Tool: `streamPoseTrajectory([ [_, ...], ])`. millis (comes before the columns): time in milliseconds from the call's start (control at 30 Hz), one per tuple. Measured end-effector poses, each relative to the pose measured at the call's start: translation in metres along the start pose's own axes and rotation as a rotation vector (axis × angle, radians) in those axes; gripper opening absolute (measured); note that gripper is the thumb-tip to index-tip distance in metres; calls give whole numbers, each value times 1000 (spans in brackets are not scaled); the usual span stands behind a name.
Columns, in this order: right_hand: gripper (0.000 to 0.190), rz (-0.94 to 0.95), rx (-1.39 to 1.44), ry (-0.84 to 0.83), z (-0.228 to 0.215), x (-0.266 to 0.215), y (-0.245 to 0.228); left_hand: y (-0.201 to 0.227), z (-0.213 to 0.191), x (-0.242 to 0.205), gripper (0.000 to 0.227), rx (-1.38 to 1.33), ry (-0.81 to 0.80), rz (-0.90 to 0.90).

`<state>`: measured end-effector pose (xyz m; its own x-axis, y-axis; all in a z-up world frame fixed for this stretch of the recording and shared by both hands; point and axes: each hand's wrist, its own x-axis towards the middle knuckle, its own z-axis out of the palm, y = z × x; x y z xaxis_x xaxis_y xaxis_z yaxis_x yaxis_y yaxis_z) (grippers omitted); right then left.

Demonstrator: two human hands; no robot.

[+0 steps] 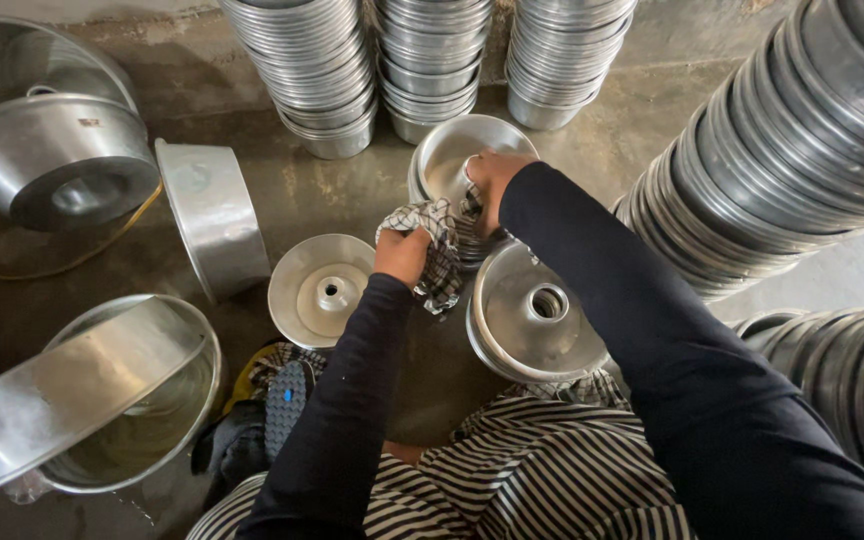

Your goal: The person sits on the floor and wipes the interior and exterior surfaces of metal funnel-shaped parts using a cloth. They pick up each part from a stack, wipe it thoroughly, and place it back on the stack.

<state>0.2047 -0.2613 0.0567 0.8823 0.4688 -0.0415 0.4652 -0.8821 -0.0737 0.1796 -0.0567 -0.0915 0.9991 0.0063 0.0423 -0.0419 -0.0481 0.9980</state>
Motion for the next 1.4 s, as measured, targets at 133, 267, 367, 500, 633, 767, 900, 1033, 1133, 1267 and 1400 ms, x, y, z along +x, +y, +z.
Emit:
streamPoseTrajectory([
  [133, 78, 88, 87, 1, -12, -6, 8, -12, 1, 6, 24, -210, 20, 16],
  [267, 80, -8, 210, 145, -33, -20, 7, -13, -2, 16, 21, -328, -4, -74],
  [367, 79, -106, 285, 253, -41, -36, -3, 6, 7, 28, 20, -68, 40, 19],
  [500, 87, -255, 354, 350, -49, -52, -19, 49, 10, 32, 17, -410, 53, 280],
  [633, 81, -34, 545, 572, -58, -82, -4, 83, 16, 24, 18, -209, 40, 380],
  [767, 54, 273, 1308, 953, -56, -127, 18, 100, 19, 21, 36, 402, 59, 179],
  [900, 45, 249, 1986, 1189, -49, -170, 25, 113, 32, 22, 42, 372, -87, 523],
  [1033, 44, 186, 2233, 1293, -62, -200, 8, 128, 40, 16, 48, 704, -207, 387],
  [1133, 50, 398, 2350, 1398, -87, -223, -3, 142, 46, 12, 46, 739, -225, 501],
  [1267, 46, -286, 2281, 1326, -94, -262, -20, 148, 48, 4, 58, 603, -223, 725],
  [1400, 47, -345, 1841, 1821, -70, -280, -31, 146, 56, 2, 49, 712, -222, 707],
])
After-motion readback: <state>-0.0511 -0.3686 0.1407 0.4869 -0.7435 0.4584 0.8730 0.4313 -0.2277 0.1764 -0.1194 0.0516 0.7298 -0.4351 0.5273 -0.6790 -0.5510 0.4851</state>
